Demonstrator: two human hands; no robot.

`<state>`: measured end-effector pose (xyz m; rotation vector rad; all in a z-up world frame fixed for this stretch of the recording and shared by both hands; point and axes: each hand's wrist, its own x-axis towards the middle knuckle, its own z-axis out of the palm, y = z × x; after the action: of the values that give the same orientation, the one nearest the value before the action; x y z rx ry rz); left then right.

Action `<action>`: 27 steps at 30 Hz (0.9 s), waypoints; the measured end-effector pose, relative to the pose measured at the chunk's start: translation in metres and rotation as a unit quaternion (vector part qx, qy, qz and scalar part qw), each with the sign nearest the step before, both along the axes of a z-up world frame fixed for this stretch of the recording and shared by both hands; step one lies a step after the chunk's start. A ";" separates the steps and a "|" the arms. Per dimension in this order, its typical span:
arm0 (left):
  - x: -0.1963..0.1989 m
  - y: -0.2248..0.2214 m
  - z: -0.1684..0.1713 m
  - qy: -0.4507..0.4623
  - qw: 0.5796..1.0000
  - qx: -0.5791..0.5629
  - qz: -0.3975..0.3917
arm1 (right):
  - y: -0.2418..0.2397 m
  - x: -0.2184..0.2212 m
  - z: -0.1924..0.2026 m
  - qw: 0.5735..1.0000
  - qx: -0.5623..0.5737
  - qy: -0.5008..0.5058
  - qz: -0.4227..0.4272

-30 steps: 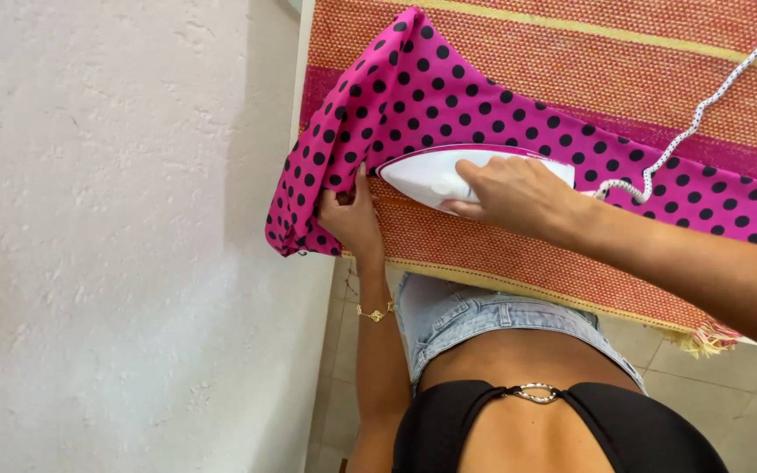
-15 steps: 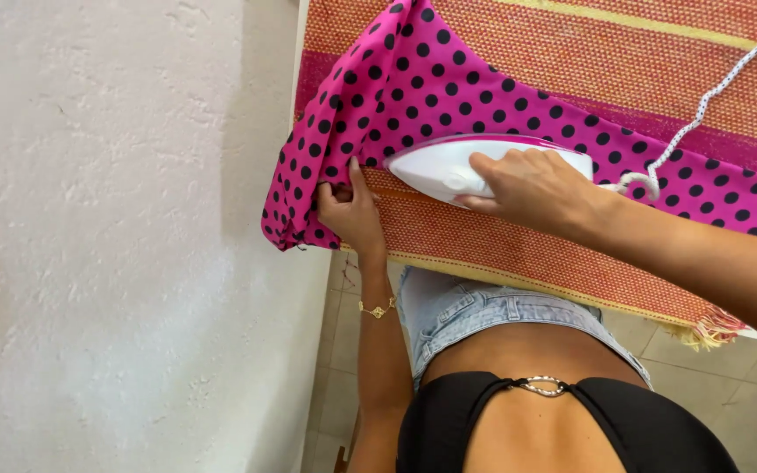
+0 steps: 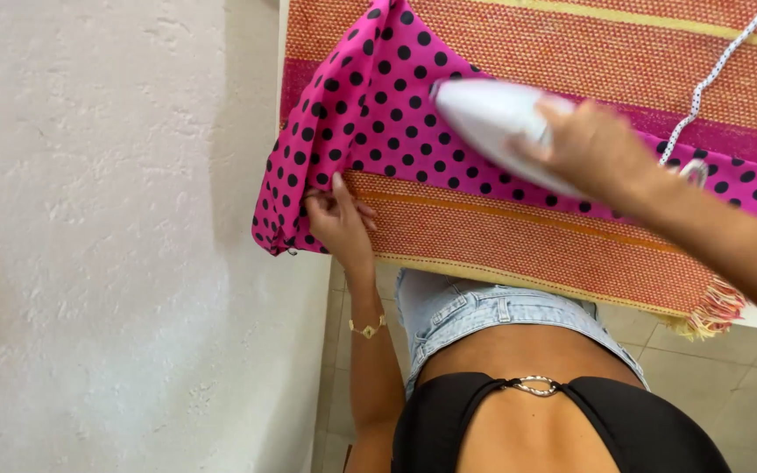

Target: Ironing and folding a pink polka-dot fabric strip on a colorful mat to prepare it for garment assembly.

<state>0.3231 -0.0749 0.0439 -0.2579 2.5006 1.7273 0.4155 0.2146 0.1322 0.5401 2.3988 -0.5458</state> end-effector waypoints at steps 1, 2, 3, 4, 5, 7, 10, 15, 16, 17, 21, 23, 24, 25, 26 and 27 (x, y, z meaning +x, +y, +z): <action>0.003 0.001 0.014 -0.060 0.998 0.020 -0.023 | 0.020 -0.020 0.017 0.999 -0.002 -0.014 -0.046; 0.012 0.006 0.023 -0.062 0.998 0.020 -0.027 | 0.020 -0.013 0.011 0.999 -0.002 -0.015 -0.049; 0.020 0.009 0.031 -0.018 0.999 0.026 -0.043 | 0.019 -0.004 0.005 0.997 -0.010 -0.046 -0.068; 0.028 0.013 0.039 0.026 0.997 0.032 -0.060 | 0.018 0.004 -0.001 0.993 -0.018 -0.077 -0.088; 0.028 0.024 0.034 0.025 0.997 0.034 -0.064 | 0.004 0.028 -0.003 0.993 -0.016 -0.078 -0.092; 0.029 0.045 0.026 0.212 0.954 0.110 -0.178 | -0.028 0.077 -0.004 0.989 -0.088 -0.119 -0.002; 0.011 0.101 -0.006 0.183 0.917 0.005 -0.356 | -0.012 0.125 -0.019 0.992 -0.073 -0.097 0.016; 0.015 0.156 -0.034 0.233 0.787 -0.258 -0.510 | 0.089 0.115 -0.017 0.987 0.044 -0.002 -0.152; 0.018 0.160 -0.036 0.245 0.719 -0.402 -0.511 | 0.104 0.117 -0.020 0.976 0.033 0.037 -0.211; 0.020 0.161 -0.032 0.245 0.716 -0.399 -0.518 | 0.089 0.118 -0.008 0.975 0.033 0.034 -0.219; 0.018 0.165 -0.020 0.238 0.656 -0.485 -0.527 | 0.040 0.156 -0.006 0.980 -0.038 -0.055 -0.186; 0.017 0.165 -0.017 0.227 0.647 -0.492 -0.537 | 0.041 0.164 -0.009 0.991 -0.031 -0.026 -0.125; 0.017 0.166 -0.016 0.230 0.647 -0.494 -0.532 | 0.052 0.152 -0.001 0.984 -0.011 -0.038 -0.175; 0.018 0.165 -0.015 0.233 0.647 -0.498 -0.528 | 0.063 0.141 0.007 0.973 0.007 -0.050 -0.225; 0.019 0.166 -0.016 0.233 0.644 -0.496 -0.533 | 0.077 0.142 0.000 0.972 0.007 -0.052 -0.230; 0.020 0.166 -0.017 0.231 0.649 -0.494 -0.530 | 0.091 0.142 -0.006 0.967 0.014 0.004 -0.254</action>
<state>0.3430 0.0911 0.0274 1.4431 2.5628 -0.1248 0.5573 0.3059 0.1258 1.1814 2.2722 -0.7266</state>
